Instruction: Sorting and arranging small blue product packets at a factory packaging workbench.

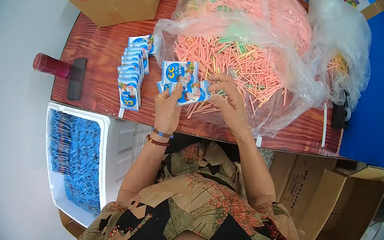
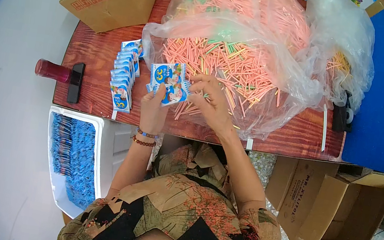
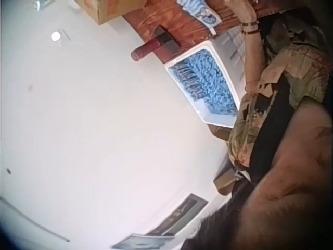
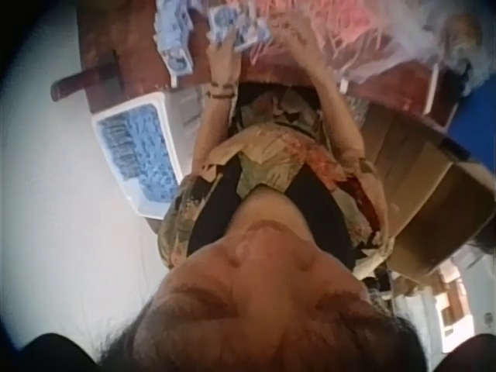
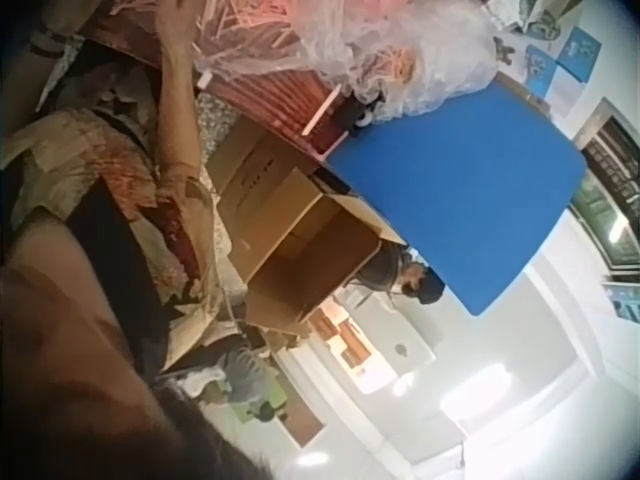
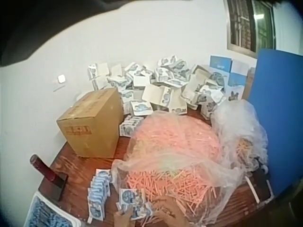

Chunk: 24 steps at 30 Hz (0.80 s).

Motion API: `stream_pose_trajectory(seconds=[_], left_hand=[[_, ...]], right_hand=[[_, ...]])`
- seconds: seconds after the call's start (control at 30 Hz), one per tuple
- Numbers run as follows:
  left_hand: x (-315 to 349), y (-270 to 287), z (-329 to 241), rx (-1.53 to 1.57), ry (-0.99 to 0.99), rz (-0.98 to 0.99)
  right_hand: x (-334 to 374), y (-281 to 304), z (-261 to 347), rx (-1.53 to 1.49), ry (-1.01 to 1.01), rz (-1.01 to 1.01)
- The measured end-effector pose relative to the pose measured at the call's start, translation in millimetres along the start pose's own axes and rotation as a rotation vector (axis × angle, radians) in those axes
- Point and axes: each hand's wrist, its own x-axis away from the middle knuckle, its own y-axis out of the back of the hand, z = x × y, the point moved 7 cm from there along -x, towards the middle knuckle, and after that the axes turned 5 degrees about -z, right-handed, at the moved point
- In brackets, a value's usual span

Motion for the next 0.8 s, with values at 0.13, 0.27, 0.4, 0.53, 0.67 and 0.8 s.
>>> stream_pose_trajectory(seconds=[0.13, 0.27, 0.4, 0.53, 0.67, 0.8], left_hand=[[3, -7, 4, 0.002, 0.047, 0.030], [8, -11, 7, -0.006, 0.073, 0.068], [10, 0, 7, -0.045, 0.068, 0.015], [10, -1, -2, -0.015, 0.032, 0.023], [11, 1, 0, -0.018, 0.050, 0.005], [13, 8, -1, -0.024, 0.058, -0.005]], right_hand=[[2, -14, 0, 0.043, -0.099, 0.106], [-2, -17, 12, 0.115, 0.101, 0.206], [-13, -1, -4, -0.208, -0.279, 0.350], [-81, 43, -23, 0.562, 0.039, 0.100], [-124, 33, -38, 0.979, 0.361, 0.054], [-142, 18, -46, 1.251, 0.481, -0.015]])
